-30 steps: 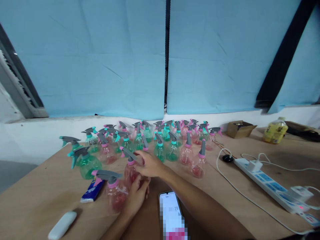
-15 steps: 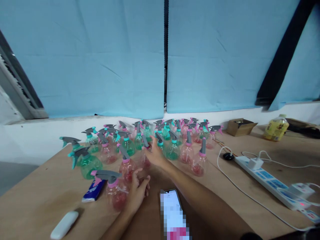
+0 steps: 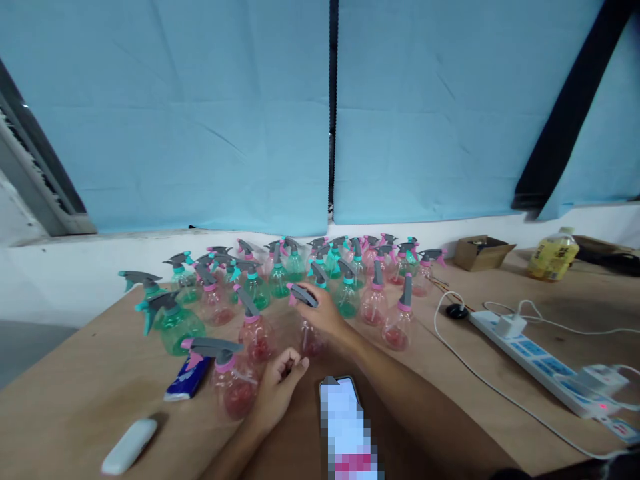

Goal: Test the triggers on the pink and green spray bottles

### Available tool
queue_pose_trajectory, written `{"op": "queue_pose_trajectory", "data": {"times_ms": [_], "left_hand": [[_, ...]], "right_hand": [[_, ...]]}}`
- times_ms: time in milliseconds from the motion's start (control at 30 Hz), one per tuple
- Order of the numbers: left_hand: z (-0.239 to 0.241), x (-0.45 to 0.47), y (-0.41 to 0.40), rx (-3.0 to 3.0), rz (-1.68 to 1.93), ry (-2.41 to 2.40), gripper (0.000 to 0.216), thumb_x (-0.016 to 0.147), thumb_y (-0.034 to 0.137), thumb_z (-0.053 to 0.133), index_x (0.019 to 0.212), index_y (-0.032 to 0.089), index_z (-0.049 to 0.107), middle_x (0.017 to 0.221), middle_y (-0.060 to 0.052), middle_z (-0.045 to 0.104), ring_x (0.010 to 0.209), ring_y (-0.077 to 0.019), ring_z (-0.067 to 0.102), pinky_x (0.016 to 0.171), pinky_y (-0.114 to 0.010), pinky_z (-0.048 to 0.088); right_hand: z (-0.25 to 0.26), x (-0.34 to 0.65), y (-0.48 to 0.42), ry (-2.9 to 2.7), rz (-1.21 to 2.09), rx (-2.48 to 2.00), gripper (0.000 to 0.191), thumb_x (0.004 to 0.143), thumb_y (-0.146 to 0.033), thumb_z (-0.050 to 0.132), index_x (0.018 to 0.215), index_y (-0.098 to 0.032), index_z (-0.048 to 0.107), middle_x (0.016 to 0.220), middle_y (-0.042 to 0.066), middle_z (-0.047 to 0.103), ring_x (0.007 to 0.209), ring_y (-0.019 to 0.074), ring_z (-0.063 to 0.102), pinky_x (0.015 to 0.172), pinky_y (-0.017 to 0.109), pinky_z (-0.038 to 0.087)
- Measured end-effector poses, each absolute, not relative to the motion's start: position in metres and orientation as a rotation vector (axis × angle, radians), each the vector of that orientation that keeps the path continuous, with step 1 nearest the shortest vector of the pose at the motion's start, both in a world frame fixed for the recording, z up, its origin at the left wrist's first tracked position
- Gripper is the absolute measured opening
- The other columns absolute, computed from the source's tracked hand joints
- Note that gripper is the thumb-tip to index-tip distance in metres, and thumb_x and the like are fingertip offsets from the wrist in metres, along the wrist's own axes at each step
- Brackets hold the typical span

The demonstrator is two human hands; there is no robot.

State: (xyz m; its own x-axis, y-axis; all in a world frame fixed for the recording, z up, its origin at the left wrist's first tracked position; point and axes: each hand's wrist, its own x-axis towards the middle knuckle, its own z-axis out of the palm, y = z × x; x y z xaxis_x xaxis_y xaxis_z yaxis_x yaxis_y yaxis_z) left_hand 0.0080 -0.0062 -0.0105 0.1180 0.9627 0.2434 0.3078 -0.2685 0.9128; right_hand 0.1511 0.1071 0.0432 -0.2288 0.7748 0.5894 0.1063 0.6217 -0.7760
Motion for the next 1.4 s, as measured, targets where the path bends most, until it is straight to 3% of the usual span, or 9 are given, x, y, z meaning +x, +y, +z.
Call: {"op": "queue_pose_trajectory", "data": {"times_ms": [133,333,533,700,967,1200,1400], "left_hand": [[-0.008,0.009,-0.008,1.727,1.156,1.266,0.04,0.09,0.047,0.055,0.066,0.021,0.038,0.065,0.005,0.032,0.062,-0.0124,0.032,0.058,-0.023,0.029],[-0.003,0.012,-0.008,1.7,1.151,1.324,0.043,0.088,0.053,0.056,0.065,0.021,0.04,0.064,0.005,0.033,0.061,-0.013,0.033,0.058,-0.023,0.03],[-0.005,0.011,-0.005,1.747,0.971,1.314,0.043,0.088,0.055,0.055,0.065,0.021,0.042,0.063,0.005,0.036,0.063,-0.0139,0.038,0.06,-0.024,0.031],[-0.004,0.011,-0.006,1.789,0.887,1.303,0.039,0.089,0.05,0.055,0.066,0.02,0.047,0.062,0.005,0.042,0.063,-0.014,0.042,0.061,-0.024,0.032],[-0.007,0.01,-0.005,1.822,0.846,1.29,0.037,0.091,0.05,0.053,0.07,0.02,0.05,0.063,0.005,0.045,0.064,-0.014,0.044,0.062,-0.025,0.031],[-0.007,0.011,-0.006,1.801,0.843,1.273,0.039,0.09,0.052,0.053,0.068,0.02,0.049,0.062,0.005,0.045,0.062,-0.014,0.043,0.062,-0.024,0.032],[-0.007,0.011,-0.006,1.801,0.87,1.263,0.039,0.089,0.052,0.054,0.067,0.021,0.049,0.061,0.005,0.047,0.062,-0.0142,0.043,0.062,-0.024,0.033]], "right_hand": [[0.035,0.164,0.106,-1.635,0.812,-0.624,0.014,0.084,-0.029,0.059,0.082,-0.018,0.069,0.073,0.0,0.064,0.065,0.0136,0.056,0.065,0.026,0.046],[0.026,0.184,0.109,-1.674,1.154,-0.526,0.02,0.075,-0.024,0.064,0.093,-0.021,0.072,0.084,0.001,0.072,0.081,0.0181,0.066,0.081,0.033,0.051],[0.029,0.187,0.106,-1.622,1.477,-0.484,0.02,0.067,-0.018,0.055,0.08,-0.017,0.069,0.08,0.003,0.071,0.062,0.016,0.066,0.062,0.027,0.049],[0.031,0.185,0.106,-1.536,1.521,-0.458,0.014,0.062,-0.018,0.054,0.07,-0.017,0.066,0.061,-0.001,0.063,0.054,0.0143,0.06,0.057,0.025,0.045],[0.035,0.189,0.1,-1.619,1.442,-0.532,0.022,0.064,-0.02,0.052,0.08,-0.019,0.068,0.069,0.0,0.068,0.061,0.0157,0.064,0.06,0.026,0.047],[0.043,0.184,0.093,-1.535,1.448,-0.548,0.008,0.059,-0.019,0.052,0.062,-0.019,0.06,0.056,-0.001,0.059,0.053,0.0143,0.058,0.058,0.026,0.048],[0.034,0.186,0.1,-1.582,1.431,-0.508,0.024,0.062,-0.018,0.052,0.079,-0.018,0.069,0.072,0.001,0.07,0.059,0.0157,0.064,0.058,0.026,0.048]]}}
